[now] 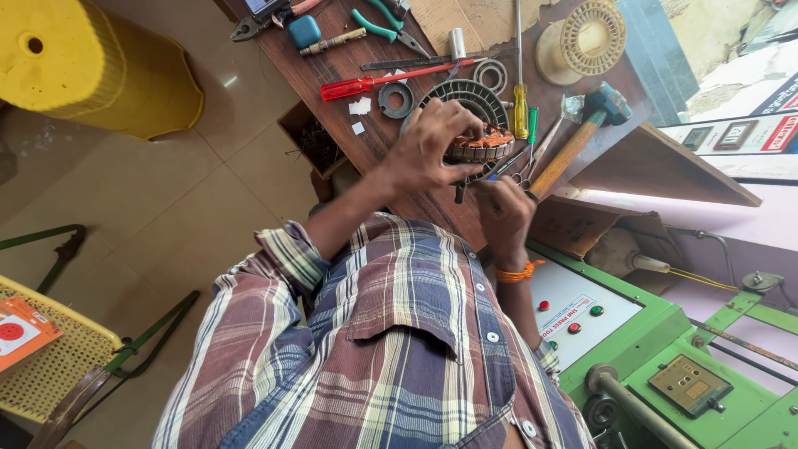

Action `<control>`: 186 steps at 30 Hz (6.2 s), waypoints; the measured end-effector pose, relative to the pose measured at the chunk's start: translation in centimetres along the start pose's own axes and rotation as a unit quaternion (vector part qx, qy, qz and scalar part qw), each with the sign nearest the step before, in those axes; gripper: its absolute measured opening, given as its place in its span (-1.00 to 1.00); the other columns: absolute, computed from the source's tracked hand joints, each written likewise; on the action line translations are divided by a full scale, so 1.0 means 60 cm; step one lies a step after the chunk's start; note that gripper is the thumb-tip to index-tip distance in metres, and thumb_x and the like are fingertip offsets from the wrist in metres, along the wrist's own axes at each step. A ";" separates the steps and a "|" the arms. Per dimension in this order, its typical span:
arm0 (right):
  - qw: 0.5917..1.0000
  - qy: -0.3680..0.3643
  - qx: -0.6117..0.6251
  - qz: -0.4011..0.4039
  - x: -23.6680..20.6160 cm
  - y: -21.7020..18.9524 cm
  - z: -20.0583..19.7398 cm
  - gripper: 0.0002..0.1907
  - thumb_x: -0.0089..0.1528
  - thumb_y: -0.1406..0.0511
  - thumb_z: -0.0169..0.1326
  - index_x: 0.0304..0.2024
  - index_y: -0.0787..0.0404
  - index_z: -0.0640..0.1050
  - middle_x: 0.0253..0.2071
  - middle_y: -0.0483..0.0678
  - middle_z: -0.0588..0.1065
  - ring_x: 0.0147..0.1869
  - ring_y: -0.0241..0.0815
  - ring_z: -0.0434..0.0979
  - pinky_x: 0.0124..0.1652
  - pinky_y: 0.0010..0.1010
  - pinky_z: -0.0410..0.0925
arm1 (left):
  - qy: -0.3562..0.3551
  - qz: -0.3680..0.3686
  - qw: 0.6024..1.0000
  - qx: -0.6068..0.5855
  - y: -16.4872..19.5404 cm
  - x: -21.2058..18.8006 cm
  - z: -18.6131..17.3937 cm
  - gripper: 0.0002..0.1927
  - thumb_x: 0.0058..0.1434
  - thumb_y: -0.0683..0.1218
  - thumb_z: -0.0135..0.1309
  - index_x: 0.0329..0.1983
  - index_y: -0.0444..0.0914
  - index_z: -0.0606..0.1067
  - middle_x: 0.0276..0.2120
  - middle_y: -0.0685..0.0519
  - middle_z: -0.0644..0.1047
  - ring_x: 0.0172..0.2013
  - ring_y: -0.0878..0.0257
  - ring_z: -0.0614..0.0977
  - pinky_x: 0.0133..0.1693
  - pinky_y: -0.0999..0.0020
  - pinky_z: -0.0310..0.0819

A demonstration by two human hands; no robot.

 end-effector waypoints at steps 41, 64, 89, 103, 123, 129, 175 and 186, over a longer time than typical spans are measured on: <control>0.998 0.008 -0.032 0.059 0.159 0.001 -0.032 -0.83 0.24 0.39 0.36 -0.25 0.33 0.59 -0.42 -0.03 0.46 -0.42 -0.26 0.36 -0.36 -0.36 0.24 | -0.026 -0.238 0.968 -0.074 -0.078 0.037 0.050 -0.76 0.07 0.09 0.32 -0.25 -0.08 0.75 -0.11 0.02 0.48 0.02 0.07 0.44 0.07 0.12 0.28; 0.999 -0.019 0.022 0.029 0.041 -0.039 0.012 -0.93 0.25 0.48 0.25 -0.22 0.30 0.63 -0.40 -0.01 0.49 -0.39 -0.23 0.51 -0.36 -0.41 0.32 | -0.177 -0.042 0.910 -0.374 -0.073 0.034 0.004 -0.83 0.31 -0.13 -0.01 -0.12 -0.25 0.56 -0.15 0.08 0.49 -0.03 0.26 0.52 0.10 0.29 0.42; 0.999 -0.043 0.020 0.000 0.146 -0.023 -0.042 -0.94 0.30 0.47 0.29 -0.20 0.30 0.64 -0.33 0.00 0.55 -0.33 -0.29 0.50 -0.31 -0.42 0.31 | 0.104 0.038 0.980 -0.164 -0.038 -0.018 0.012 -0.63 0.11 -0.12 0.43 -0.03 -0.16 0.58 -0.03 0.11 0.50 0.07 0.20 0.53 0.17 0.26 0.46; 0.998 -0.007 -0.029 0.063 0.188 0.008 -0.024 -0.86 0.21 0.38 0.38 -0.27 0.30 0.65 -0.43 0.00 0.54 -0.41 -0.27 0.48 -0.34 -0.38 0.31 | -0.004 -0.184 0.972 -0.144 -0.071 0.069 0.036 -0.70 0.13 0.03 0.27 -0.16 -0.23 0.62 -0.08 0.07 0.37 -0.12 0.29 0.58 -0.10 0.37 0.57; 1.000 -0.012 0.002 -0.018 0.047 -0.057 0.018 -0.90 0.21 0.46 0.29 -0.25 0.30 0.60 -0.33 0.04 0.44 -0.31 -0.07 0.52 -0.29 -0.25 0.36 | -0.237 0.018 0.942 -0.235 -0.067 0.067 -0.027 -0.74 0.32 -0.01 0.23 -0.05 -0.24 0.54 -0.14 0.13 0.47 -0.02 0.21 0.50 0.07 0.27 0.41; 1.000 0.019 -0.013 0.015 0.028 -0.005 -0.011 -0.91 0.23 0.52 0.22 -0.24 0.29 0.62 -0.36 -0.02 0.41 -0.34 -0.14 0.49 -0.33 -0.32 0.33 | -0.007 -0.034 0.998 0.051 -0.012 0.003 -0.002 -0.48 0.03 0.13 0.43 -0.10 -0.14 0.44 -0.16 0.12 0.49 -0.04 0.14 0.47 0.05 0.06 0.29; 0.999 -0.034 0.023 0.014 0.072 -0.092 0.007 -0.87 0.26 0.48 0.24 -0.13 0.27 0.65 -0.34 0.00 0.56 -0.36 -0.25 0.56 -0.34 -0.43 0.37 | -0.232 -0.044 0.883 -0.407 -0.083 0.061 0.011 -0.85 0.18 -0.12 0.06 -0.23 -0.25 0.55 -0.17 0.16 0.42 -0.07 0.32 0.49 0.07 0.34 0.40; 1.000 0.003 0.009 0.023 0.020 -0.034 0.004 -0.88 0.22 0.51 0.23 -0.19 0.29 0.64 -0.40 0.00 0.51 -0.39 -0.19 0.54 -0.36 -0.39 0.34 | -0.020 0.072 0.973 -0.216 -0.032 0.025 -0.020 -0.59 0.23 0.10 0.25 0.02 -0.21 0.49 -0.01 0.06 0.42 0.07 0.19 0.47 0.10 0.21 0.40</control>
Point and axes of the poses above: each hand's wrist, its own x-axis towards the middle knuckle, its own z-axis out of the palm, y = z × x, the point moved 6 cm from there along x, towards the middle knuckle
